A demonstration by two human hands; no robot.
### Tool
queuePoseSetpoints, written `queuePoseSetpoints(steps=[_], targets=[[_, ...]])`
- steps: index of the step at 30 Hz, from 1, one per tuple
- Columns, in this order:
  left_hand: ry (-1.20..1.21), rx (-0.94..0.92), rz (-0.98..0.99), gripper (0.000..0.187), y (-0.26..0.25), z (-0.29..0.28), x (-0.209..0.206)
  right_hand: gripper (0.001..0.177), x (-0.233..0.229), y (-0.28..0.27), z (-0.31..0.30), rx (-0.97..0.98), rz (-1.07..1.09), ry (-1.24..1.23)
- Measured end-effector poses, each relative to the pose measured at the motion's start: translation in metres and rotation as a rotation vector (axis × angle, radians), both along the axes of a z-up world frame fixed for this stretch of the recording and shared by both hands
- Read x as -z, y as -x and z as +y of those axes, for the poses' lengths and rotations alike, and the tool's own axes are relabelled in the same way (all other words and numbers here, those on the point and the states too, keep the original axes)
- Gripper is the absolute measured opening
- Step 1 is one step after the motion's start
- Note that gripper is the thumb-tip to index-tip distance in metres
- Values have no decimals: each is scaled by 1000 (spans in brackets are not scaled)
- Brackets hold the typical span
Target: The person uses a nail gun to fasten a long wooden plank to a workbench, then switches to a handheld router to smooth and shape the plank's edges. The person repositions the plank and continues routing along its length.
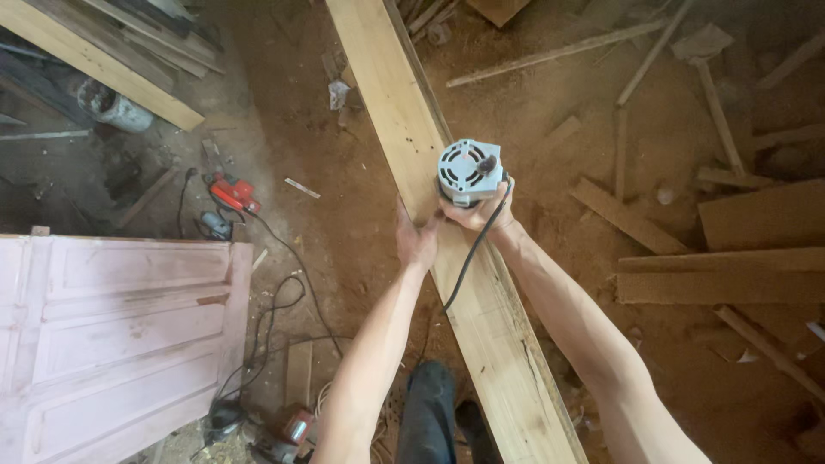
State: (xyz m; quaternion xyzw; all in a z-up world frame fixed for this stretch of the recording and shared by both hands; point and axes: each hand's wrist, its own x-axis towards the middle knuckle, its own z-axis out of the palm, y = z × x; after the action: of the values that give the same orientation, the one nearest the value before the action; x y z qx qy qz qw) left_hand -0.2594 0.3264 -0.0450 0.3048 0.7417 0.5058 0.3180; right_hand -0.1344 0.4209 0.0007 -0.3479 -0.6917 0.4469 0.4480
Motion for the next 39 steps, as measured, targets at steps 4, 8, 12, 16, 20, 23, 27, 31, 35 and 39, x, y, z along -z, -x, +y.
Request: queuePoseSetpoints(steps=[4,8,12,16,20,23,27,31,35,39], targets=[[25,-4,-33,88,5,8,-9,34,4,5,10,15,-134,-160],[45,-11,-27,92,11,16,-10,40,4,13,22,40,-182,-201],[64,-8,42,97,18,23,0,42,2,18,31,50,-118,-151],[64,-9,79,101,28,32,13,37,4,25,39,7,-151,-167],[83,4,82,106,36,44,18,41,10,33,49,9,-105,-20],[77,5,34,106,40,47,17,40,15,35,54,-37,-119,-55],[142,9,39,110,43,50,11,36,19,36,59,-49,-167,-67],[158,14,68,109,45,53,6,33,19,37,61,-47,-189,-111],[194,20,49,109,47,55,8,41,21,39,64,-71,-26,4],[107,21,88,108,49,58,16,39,25,41,67,-62,-69,-56]])
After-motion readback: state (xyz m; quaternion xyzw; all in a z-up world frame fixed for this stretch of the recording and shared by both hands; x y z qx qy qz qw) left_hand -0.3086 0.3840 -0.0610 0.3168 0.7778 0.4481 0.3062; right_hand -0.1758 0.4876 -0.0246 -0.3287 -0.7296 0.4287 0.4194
